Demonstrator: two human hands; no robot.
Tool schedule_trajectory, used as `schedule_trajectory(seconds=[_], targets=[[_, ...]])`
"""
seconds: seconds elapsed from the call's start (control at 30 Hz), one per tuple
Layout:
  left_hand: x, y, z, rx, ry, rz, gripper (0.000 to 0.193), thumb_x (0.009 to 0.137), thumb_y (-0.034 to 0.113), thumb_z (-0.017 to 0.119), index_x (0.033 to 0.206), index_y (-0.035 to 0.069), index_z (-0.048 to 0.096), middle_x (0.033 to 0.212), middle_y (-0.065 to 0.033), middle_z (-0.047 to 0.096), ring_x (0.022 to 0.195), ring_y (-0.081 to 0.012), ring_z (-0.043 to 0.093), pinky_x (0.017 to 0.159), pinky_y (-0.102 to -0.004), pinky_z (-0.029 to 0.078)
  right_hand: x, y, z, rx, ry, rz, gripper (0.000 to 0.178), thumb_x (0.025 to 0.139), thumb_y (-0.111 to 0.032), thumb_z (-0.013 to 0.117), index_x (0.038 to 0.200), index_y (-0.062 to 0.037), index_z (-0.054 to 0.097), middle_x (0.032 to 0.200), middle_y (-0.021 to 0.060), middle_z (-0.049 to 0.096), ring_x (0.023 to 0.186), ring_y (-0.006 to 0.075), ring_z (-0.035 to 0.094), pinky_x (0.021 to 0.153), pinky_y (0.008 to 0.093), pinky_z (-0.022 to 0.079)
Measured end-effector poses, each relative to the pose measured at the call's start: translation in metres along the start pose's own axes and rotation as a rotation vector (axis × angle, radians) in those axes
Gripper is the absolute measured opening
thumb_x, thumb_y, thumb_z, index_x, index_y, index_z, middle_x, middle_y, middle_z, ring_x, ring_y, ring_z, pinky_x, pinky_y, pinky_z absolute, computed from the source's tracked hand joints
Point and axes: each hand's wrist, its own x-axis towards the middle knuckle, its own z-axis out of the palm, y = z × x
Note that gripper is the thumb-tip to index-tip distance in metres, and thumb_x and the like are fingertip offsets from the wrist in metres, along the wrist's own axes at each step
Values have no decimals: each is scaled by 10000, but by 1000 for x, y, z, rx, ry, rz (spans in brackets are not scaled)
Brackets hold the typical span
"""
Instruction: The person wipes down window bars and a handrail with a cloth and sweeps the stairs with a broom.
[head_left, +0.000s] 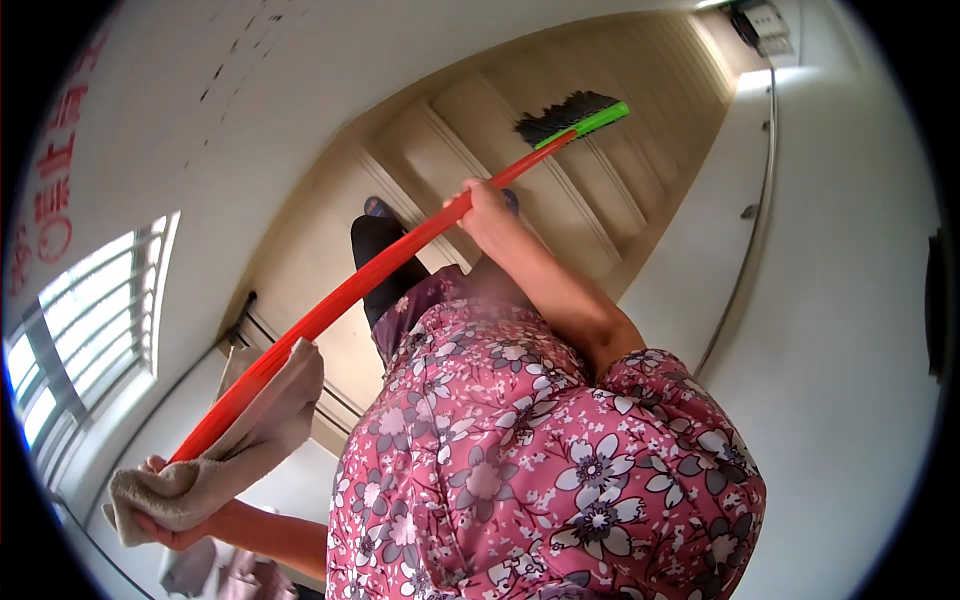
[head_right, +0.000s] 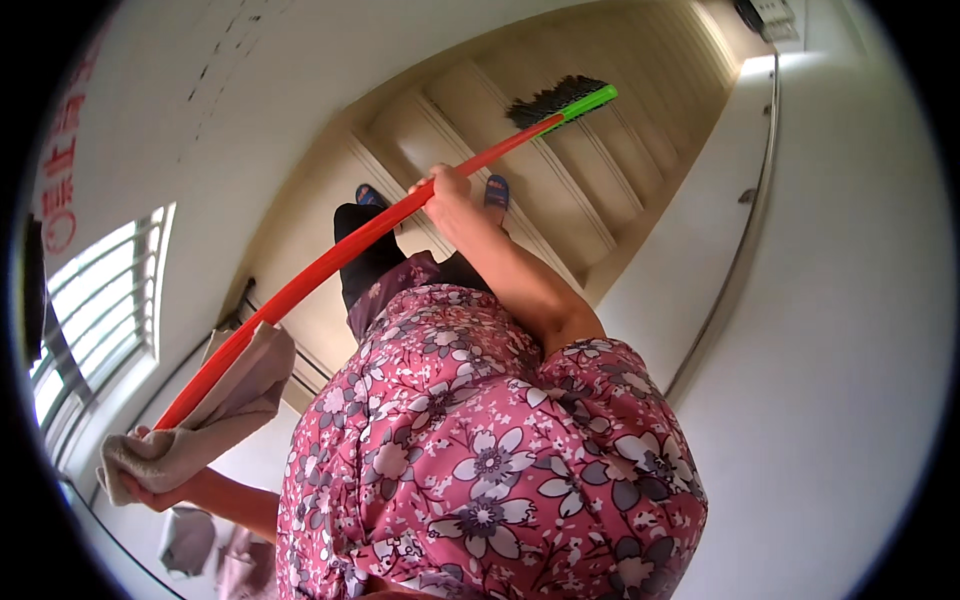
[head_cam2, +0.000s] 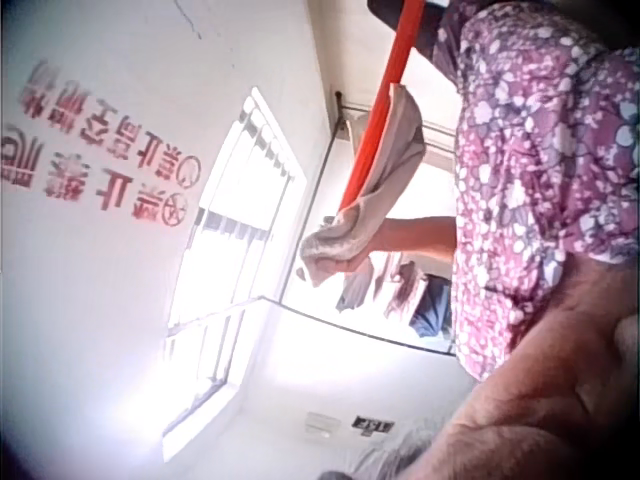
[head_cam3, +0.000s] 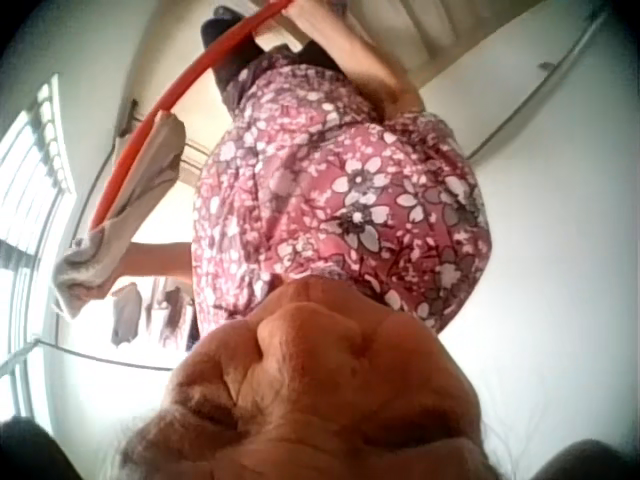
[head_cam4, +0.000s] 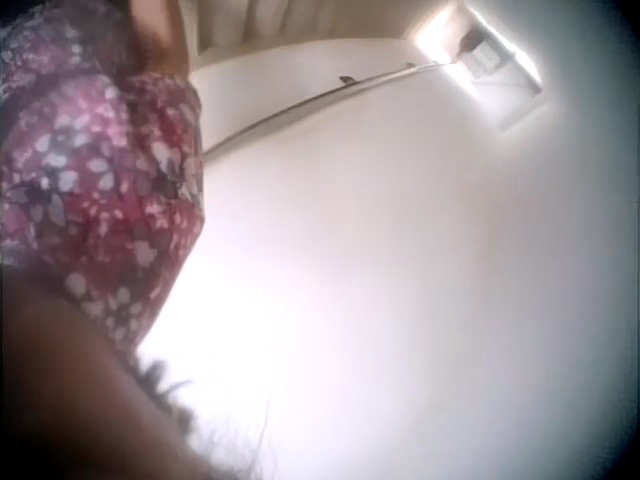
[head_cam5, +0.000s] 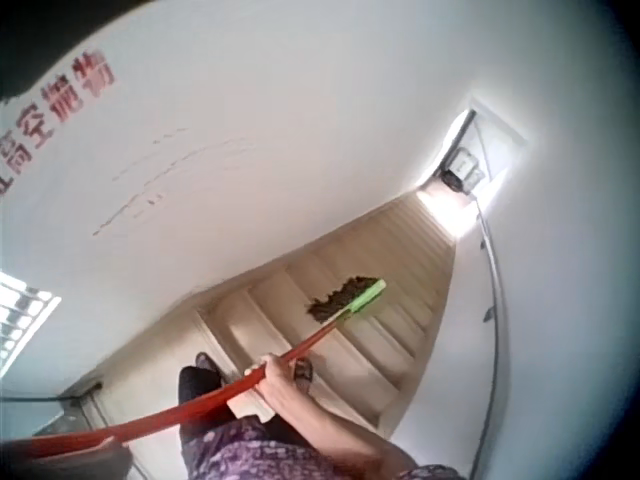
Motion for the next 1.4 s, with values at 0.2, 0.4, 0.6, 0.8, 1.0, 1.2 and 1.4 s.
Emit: schedule_trajectory(seconds=[0.2, 0.4, 0.6, 0.8, 1.0, 1.2, 1.4], targets=[[15, -24, 15, 323, 210, 461, 154, 697, 49, 484, 549, 11, 501, 588, -2, 360, 403, -87, 379, 333, -171, 301, -23, 20, 4, 7, -92, 88, 65, 732, -14, 437, 765, -33, 384, 635, 100, 391, 513, 208, 410, 494, 385, 398], [-4, -24, 13, 374, -113, 9, 205, 654, 144, 443, 458, 129, 383, 421, 52, 257, 351, -48, 250, 346, -200, 206, -16, 20, -17, -71, -10, 79, 178, 716, 1, 409, 881, -43, 361, 727, 119, 385, 583, 242, 424, 536, 435, 411], [-68, -29, 4, -216, -219, -1265, 319, 744, 277, 420, 833, -18, 504, 771, -81, 517, 698, -173, 510, 624, -258, 418, 100, 7, -96, -264, 58, -82, 162, 721, -5, 433, 877, -33, 395, 759, 124, 431, 651, 254, 468, 564, 462, 423], [-99, 19, 44, -377, -290, -1584, 390, 785, 297, 441, 1007, -22, 466, 979, -126, 506, 927, -235, 493, 780, -350, 420, 99, -29, -80, -382, 239, -41, 116, 710, -15, 516, 813, 9, 468, 836, 118, 490, 729, 275, 517, 608, 478, 474], [-82, 78, 80, -341, -322, -1509, 355, 816, 287, 384, 1046, 29, 463, 1034, -97, 489, 948, -218, 480, 803, -338, 398, 144, -48, -76, -586, -324, -376, 176, 705, 16, 518, 854, -53, 455, 825, 116, 482, 766, 281, 516, 684, 458, 466], [-54, 96, 70, -319, -204, -1212, 425, 804, 293, 390, 1119, 9, 408, 1091, -139, 441, 1006, -249, 442, 850, -358, 370, 130, -25, -43, -577, -370, -76, 185, 694, -22, 548, 855, -44, 460, 821, 140, 496, 797, 269, 523, 679, 407, 462], [-16, 77, 71, 12, 169, -116, 220, 761, 191, 448, 898, 36, 522, 989, -156, 501, 828, -252, 526, 656, -361, 444, 64, -9, -14, 10, -165, 193, 247, 667, -145, 575, 847, -35, 446, 723, 123, 468, 717, 285, 490, 652, 433, 419]])
